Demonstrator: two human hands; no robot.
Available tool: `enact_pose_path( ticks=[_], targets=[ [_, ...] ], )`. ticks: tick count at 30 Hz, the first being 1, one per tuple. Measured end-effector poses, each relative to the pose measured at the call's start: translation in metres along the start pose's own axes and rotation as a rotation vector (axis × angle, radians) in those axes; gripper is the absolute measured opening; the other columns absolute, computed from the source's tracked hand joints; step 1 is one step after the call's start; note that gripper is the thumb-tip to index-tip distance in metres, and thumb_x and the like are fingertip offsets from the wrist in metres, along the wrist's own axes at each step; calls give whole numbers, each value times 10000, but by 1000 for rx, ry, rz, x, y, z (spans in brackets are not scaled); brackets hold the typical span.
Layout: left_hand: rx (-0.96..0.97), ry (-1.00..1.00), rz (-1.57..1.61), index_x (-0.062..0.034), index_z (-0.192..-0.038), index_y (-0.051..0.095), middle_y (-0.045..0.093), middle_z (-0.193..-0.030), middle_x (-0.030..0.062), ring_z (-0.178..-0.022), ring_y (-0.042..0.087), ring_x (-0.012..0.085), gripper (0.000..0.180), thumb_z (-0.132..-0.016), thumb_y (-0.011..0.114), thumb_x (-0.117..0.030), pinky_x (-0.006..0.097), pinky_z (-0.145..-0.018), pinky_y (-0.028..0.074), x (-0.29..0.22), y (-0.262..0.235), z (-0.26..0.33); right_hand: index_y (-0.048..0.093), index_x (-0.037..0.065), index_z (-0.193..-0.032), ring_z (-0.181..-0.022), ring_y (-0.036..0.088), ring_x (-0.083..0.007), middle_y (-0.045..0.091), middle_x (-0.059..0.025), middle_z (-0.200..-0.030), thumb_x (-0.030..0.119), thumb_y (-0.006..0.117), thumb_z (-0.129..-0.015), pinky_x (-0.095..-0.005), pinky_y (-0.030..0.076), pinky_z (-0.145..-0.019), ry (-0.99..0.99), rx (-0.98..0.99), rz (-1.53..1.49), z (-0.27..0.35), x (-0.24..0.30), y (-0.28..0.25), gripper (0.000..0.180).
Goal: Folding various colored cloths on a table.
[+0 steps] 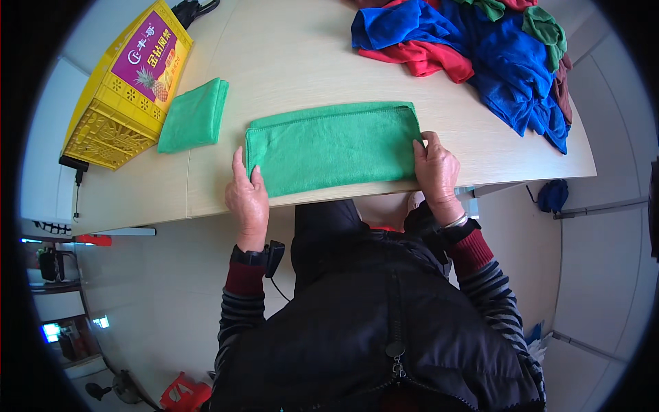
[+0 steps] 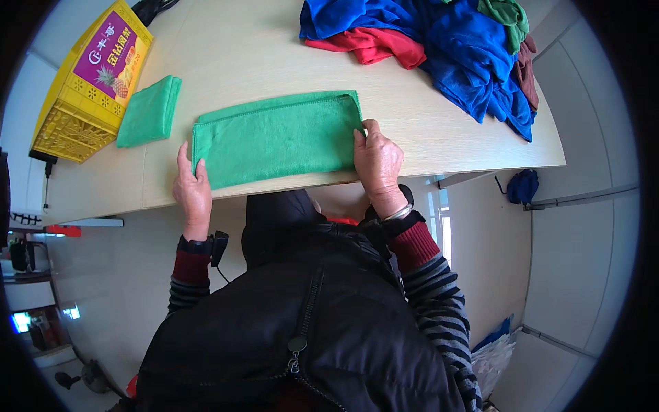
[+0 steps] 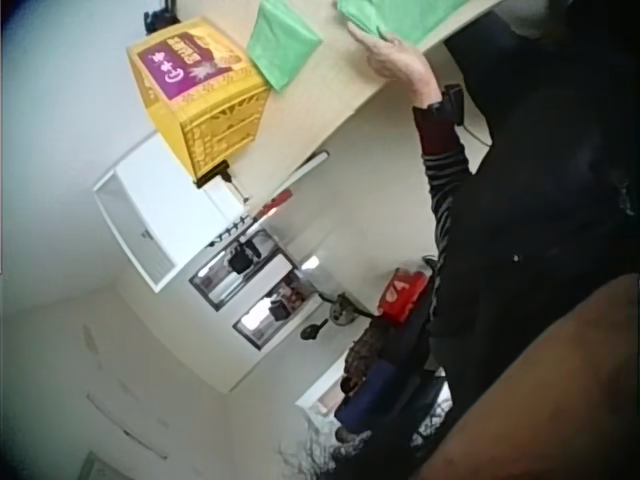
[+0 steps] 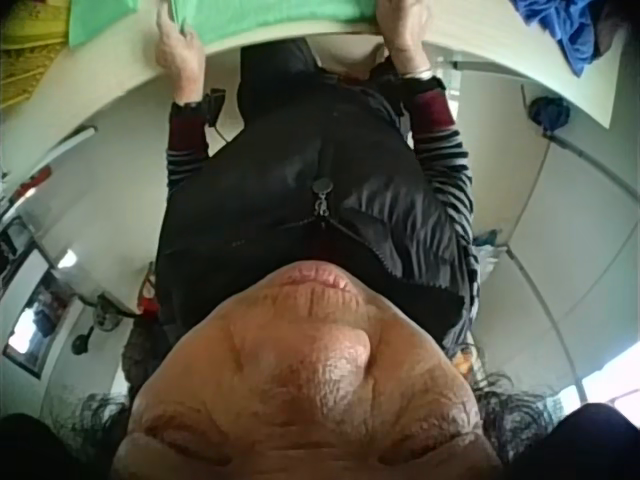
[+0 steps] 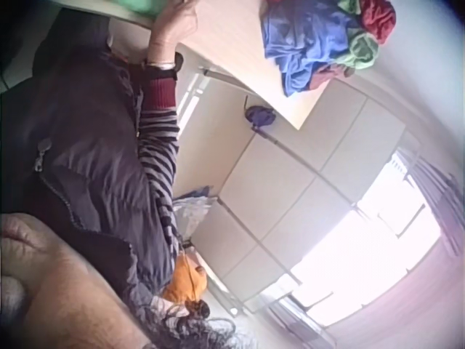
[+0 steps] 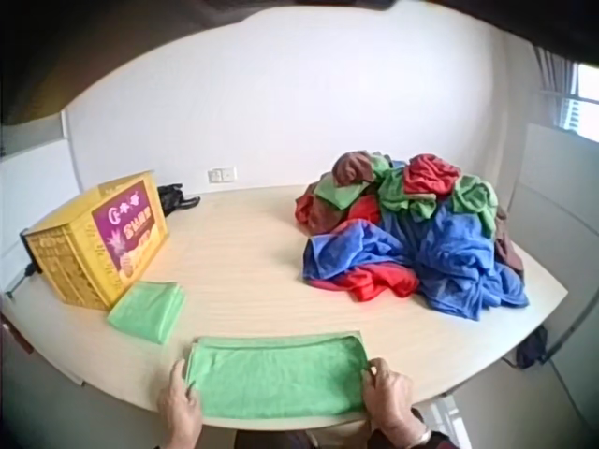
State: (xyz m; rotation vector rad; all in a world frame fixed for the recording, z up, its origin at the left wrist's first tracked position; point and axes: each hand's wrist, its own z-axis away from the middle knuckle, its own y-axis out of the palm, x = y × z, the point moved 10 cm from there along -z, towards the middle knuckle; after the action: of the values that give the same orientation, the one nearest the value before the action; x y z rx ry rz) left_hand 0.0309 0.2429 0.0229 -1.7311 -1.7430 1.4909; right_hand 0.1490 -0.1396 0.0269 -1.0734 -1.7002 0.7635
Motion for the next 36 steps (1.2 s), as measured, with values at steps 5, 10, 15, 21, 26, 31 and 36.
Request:
enact_pose_path(
  ticks=[5, 10, 15, 21, 26, 31, 36],
  targets=[
    [53, -53, -78, -103, -1433, 457, 675, -910, 161, -759, 635, 375, 558, -921, 675, -142, 479, -717, 486, 0, 0, 4, 607, 111, -1111, -673, 683, -353, 677, -145, -685, 250, 676, -913, -466, 523, -601, -38, 2, 71, 9, 0, -3, 252],
    [-77, 186, -203, -89, -1367, 532, 636, -1159, 155, -1020, 608, 341, 497, -901, 690, -163, 478, -886, 457, -44, -22, 4, 589, 85, -1172, -896, 673, -335, 687, -148, -936, 216, 691, -903, -441, 518, -723, -148, -11, 30, 2, 23, -27, 316],
    [251, 616, -4, -53, -1339, 569, 509, -1419, 142, -1362, 438, 314, 515, -883, 699, -253, 533, -1137, 301, -145, 17, 37, 523, 32, -1336, -1266, 525, -355, 568, -180, -1340, 263, 658, -929, -454, 443, -1017, -410, 204, -156, 13, 115, -9, 487],
    [395, 675, 41, -65, -1470, 456, 422, -1532, 147, -1437, 366, 322, 621, -926, 632, -306, 503, -1201, 228, -163, 49, 60, 414, 34, -1485, -1463, 301, -397, 367, -192, -1559, 460, 494, -1003, -546, 251, -1184, -556, 299, -84, 38, 123, 41, 649],
    [456, 639, 21, -78, -1503, 412, 385, -1563, 137, -1450, 346, 320, 623, -962, 583, -335, 526, -1197, 223, -147, 40, 50, 389, 62, -1506, -1460, 307, -394, 366, -180, -1562, 452, 511, -1000, -544, 238, -1191, -579, 281, 4, 42, 111, 30, 650],
    [436, 457, -23, -92, -1500, 424, 379, -1565, 136, -1451, 336, 321, 589, -999, 531, -382, 553, -1193, 208, -103, 40, 12, 390, 87, -1515, -1469, 293, -383, 366, -166, -1568, 475, 486, -1004, -541, 222, -1199, -443, 364, -133, 30, 127, 43, 649],
    [459, 437, -194, -135, -1532, 388, 315, -1609, 108, -1491, 268, 303, 563, -1040, 435, -406, 531, -1211, 168, -88, 54, 21, 394, 127, -1524, -1476, 281, -375, 365, -146, -1574, 492, 475, -1004, -536, 214, -1202, -549, 296, 26, 35, 131, 59, 640]
  ],
)
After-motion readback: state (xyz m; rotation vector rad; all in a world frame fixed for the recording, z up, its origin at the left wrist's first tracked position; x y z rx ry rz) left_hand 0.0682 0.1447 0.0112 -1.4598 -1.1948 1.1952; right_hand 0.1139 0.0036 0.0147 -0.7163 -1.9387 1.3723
